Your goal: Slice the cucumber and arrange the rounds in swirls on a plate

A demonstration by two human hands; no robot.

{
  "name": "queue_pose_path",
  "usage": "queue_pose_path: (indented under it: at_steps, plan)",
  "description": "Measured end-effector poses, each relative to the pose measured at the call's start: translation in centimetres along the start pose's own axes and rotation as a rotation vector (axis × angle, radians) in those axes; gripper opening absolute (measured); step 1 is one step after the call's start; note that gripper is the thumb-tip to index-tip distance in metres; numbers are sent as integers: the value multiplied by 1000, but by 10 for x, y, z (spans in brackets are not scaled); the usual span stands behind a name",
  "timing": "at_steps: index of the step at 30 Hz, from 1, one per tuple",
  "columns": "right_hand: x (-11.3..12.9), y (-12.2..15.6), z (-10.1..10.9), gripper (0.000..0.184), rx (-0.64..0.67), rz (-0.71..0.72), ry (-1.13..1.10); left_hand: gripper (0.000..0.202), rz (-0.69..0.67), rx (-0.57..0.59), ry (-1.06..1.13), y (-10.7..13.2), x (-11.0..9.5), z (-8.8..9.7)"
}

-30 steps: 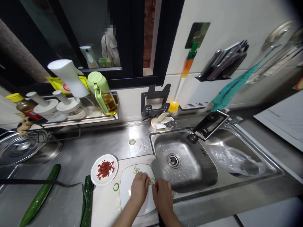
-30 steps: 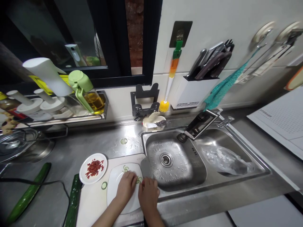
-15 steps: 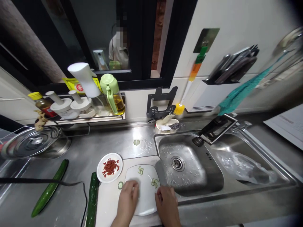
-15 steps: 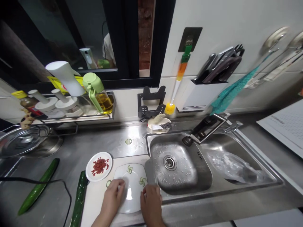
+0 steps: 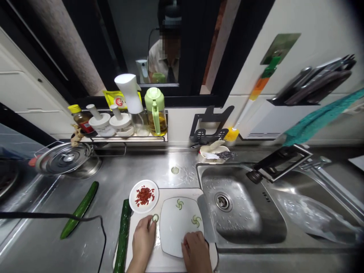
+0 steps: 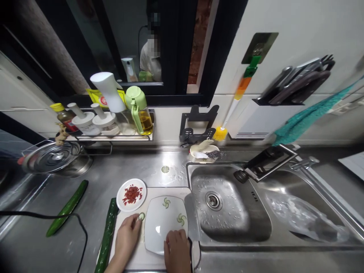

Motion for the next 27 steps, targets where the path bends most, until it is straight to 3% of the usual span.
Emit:
queue_pose_path:
  at_steps: [13, 18, 22, 27]
  plan:
    - [3, 0, -2, 14, 8, -11, 14, 21, -1, -14, 71, -3, -6, 0]
    - [8, -3, 4, 13, 20, 7, -87, 19, 25, 14, 139, -2, -8, 4]
    - [14, -14, 9, 12, 58, 28, -262, 23, 90, 124, 296, -1, -13, 4]
    - [16, -32, 12, 15, 89, -53, -482, 24, 85, 382, 546, 2, -34, -9]
Point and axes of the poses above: each hand's wrist, its own y-axis away from the middle knuckle, its own z-axis out of the back of the hand, x = y × z, the point moved 5 cm from there along -y, towards the middle knuckle, and after that the axes turned 4 degrees about -z, right-handed, at the moved point
